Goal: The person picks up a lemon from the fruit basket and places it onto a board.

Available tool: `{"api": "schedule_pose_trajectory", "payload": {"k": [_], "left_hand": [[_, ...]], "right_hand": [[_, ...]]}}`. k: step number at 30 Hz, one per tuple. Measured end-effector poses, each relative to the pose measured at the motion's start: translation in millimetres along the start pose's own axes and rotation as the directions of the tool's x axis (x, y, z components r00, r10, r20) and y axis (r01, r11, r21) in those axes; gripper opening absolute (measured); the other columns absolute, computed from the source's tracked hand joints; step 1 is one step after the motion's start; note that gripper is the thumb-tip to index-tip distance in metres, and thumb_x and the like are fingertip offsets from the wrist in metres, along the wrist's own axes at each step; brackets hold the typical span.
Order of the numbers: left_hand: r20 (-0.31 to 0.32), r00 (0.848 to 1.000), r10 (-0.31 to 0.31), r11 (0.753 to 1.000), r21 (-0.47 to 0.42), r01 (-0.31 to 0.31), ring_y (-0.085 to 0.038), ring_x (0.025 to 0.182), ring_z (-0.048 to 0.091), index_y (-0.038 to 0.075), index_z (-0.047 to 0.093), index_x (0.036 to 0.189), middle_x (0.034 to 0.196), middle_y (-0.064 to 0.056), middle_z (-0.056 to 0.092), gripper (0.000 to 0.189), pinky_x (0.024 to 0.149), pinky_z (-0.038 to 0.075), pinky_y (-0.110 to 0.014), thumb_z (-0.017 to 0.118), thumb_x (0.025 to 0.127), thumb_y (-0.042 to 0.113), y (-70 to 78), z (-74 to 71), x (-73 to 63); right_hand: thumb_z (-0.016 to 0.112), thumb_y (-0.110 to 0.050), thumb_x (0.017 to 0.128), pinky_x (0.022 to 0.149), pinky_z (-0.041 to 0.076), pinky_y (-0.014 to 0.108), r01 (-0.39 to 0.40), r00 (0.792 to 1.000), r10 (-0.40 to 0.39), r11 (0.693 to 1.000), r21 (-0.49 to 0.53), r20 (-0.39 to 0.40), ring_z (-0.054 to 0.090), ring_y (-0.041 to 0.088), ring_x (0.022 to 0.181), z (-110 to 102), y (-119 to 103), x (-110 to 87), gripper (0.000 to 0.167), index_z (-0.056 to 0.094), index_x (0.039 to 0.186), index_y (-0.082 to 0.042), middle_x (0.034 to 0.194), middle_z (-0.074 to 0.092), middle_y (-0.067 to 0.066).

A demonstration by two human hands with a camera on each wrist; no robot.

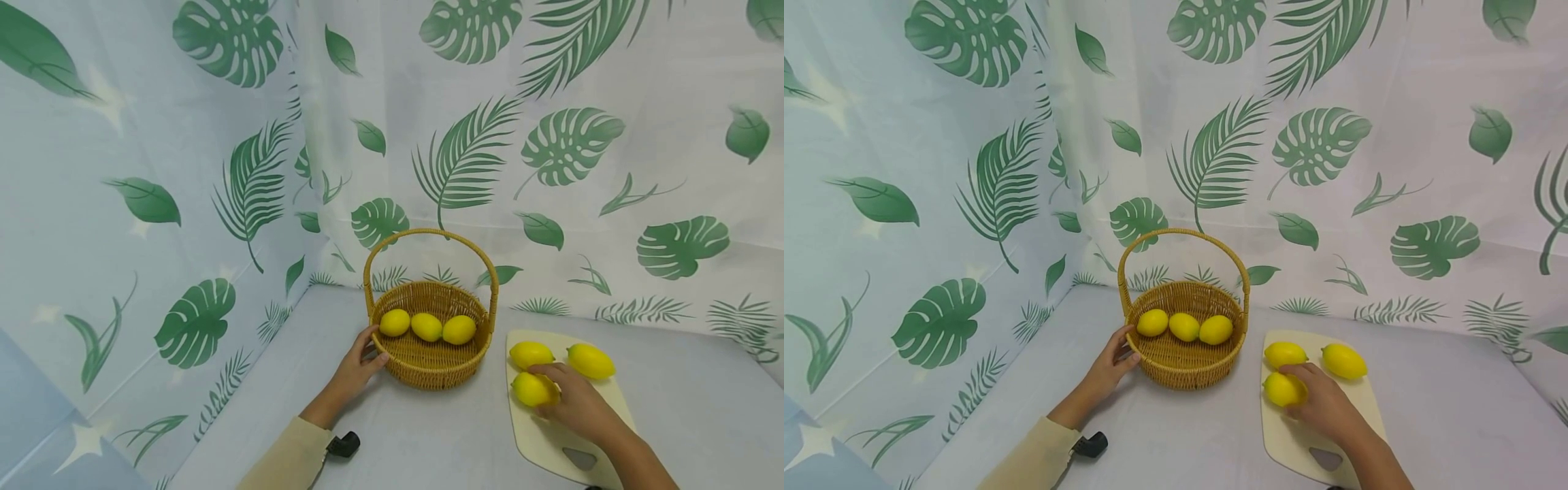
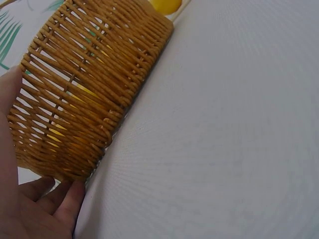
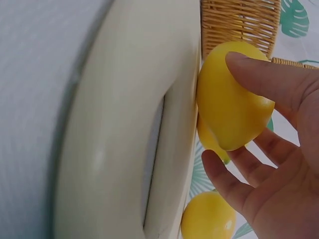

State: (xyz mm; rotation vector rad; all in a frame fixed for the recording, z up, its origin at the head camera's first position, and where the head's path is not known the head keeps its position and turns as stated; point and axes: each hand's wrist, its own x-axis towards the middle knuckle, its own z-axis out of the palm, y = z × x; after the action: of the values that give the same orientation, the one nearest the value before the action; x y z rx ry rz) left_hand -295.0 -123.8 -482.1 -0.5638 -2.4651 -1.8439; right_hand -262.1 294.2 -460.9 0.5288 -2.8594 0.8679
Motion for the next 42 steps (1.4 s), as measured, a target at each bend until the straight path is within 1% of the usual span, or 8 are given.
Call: {"api": "schedule_pose_trajectory", "payload": {"k": [7,12,14,20,27,32,39,42], "left_hand": [[0.007,1.0,-0.013,1.0,0.007,0.013,-0.035,0.137,0.035,0.016,0.02,0.155,0.157,-0.019,0.021,0.068,0.106,0.039,-0.042,0.058,0.1,0.025,0.6,-1.2,0.2],[-0.014,1.0,-0.008,1.0,0.0,0.008,-0.035,0.137,0.033,0.019,0.019,0.156,0.157,-0.018,0.02,0.069,0.107,0.037,-0.044,0.058,0.1,0.025,-21.8,2.5,7.5],[-0.028,1.0,-0.01,1.0,-0.005,0.009,-0.035,0.137,0.033,0.021,0.019,0.156,0.158,-0.016,0.021,0.069,0.107,0.037,-0.046,0.059,0.1,0.026,-30.8,4.8,9.8],[-0.041,0.999,-0.002,1.0,-0.003,0.002,-0.032,0.136,0.036,0.022,0.022,0.155,0.157,-0.012,0.024,0.069,0.105,0.039,-0.045,0.06,0.099,0.03,-36.2,5.9,10.2],[-0.042,0.999,-0.001,1.0,0.006,0.001,-0.03,0.136,0.036,0.025,0.022,0.155,0.157,-0.01,0.024,0.07,0.105,0.04,-0.044,0.06,0.097,0.038,-39.6,3.5,11.7],[-0.023,1.0,-0.007,1.0,-0.019,0.006,-0.035,0.137,0.034,0.022,0.021,0.156,0.157,-0.015,0.022,0.071,0.106,0.038,-0.047,0.061,0.098,0.032,-35.0,2.3,11.8],[0.014,1.0,0.001,1.0,-0.012,0.0,-0.038,0.136,0.035,0.014,0.02,0.156,0.156,-0.022,0.021,0.071,0.105,0.039,-0.045,0.06,0.099,0.029,-6.1,-1.4,2.0],[0.009,1.0,0.004,1.0,-0.009,-0.004,-0.038,0.136,0.035,0.014,0.021,0.155,0.156,-0.023,0.022,0.069,0.105,0.039,-0.046,0.059,0.099,0.027,1.6,-1.7,-2.1]], "right_hand": [[0.089,-0.013,0.066,0.097,0.035,0.066,0.016,1.0,-0.016,1.0,-0.012,-0.008,0.049,0.044,0.118,0.7,-0.8,2.6,0.064,0.063,0.124,-0.01,0.124,0.058,0.016],[0.088,-0.022,0.07,0.096,0.039,0.063,0.045,0.999,-0.044,0.997,-0.064,0.024,0.052,0.043,0.115,-3.4,-2.8,11.2,0.06,0.064,0.123,-0.008,0.124,0.058,0.017],[0.087,-0.028,0.072,0.094,0.041,0.063,0.037,0.998,-0.033,0.996,-0.079,0.052,0.053,0.044,0.113,-7.9,-5.6,15.2,0.06,0.064,0.123,-0.007,0.124,0.057,0.019],[0.083,-0.042,0.074,0.092,0.043,0.062,0.019,0.993,-0.005,0.993,-0.118,0.119,0.052,0.043,0.114,-18.9,-15.8,27.9,0.063,0.064,0.124,-0.007,0.129,0.054,0.02],[0.078,-0.045,0.08,0.095,0.044,0.058,0.117,0.985,-0.092,0.977,-0.178,0.147,0.054,0.036,0.114,-23.3,-35.2,52.3,0.056,0.065,0.123,-0.011,0.128,0.056,0.012],[0.07,-0.054,0.084,0.095,0.044,0.058,0.121,0.98,-0.089,0.978,-0.172,0.18,0.054,0.035,0.116,-23.8,-54.0,65.3,0.059,0.065,0.124,-0.012,0.131,0.055,0.012],[0.072,-0.035,0.089,0.099,0.042,0.056,0.176,0.97,-0.153,0.978,-0.109,0.187,0.05,0.035,0.123,-16.1,-70.5,77.4,0.046,0.062,0.128,-0.012,0.133,0.055,0.01],[0.072,-0.035,0.089,0.101,0.04,0.056,0.19,0.969,-0.169,0.977,-0.1,0.182,0.046,0.036,0.127,-10.9,-75.6,82.3,0.046,0.063,0.128,-0.013,0.136,0.054,0.011]]}}
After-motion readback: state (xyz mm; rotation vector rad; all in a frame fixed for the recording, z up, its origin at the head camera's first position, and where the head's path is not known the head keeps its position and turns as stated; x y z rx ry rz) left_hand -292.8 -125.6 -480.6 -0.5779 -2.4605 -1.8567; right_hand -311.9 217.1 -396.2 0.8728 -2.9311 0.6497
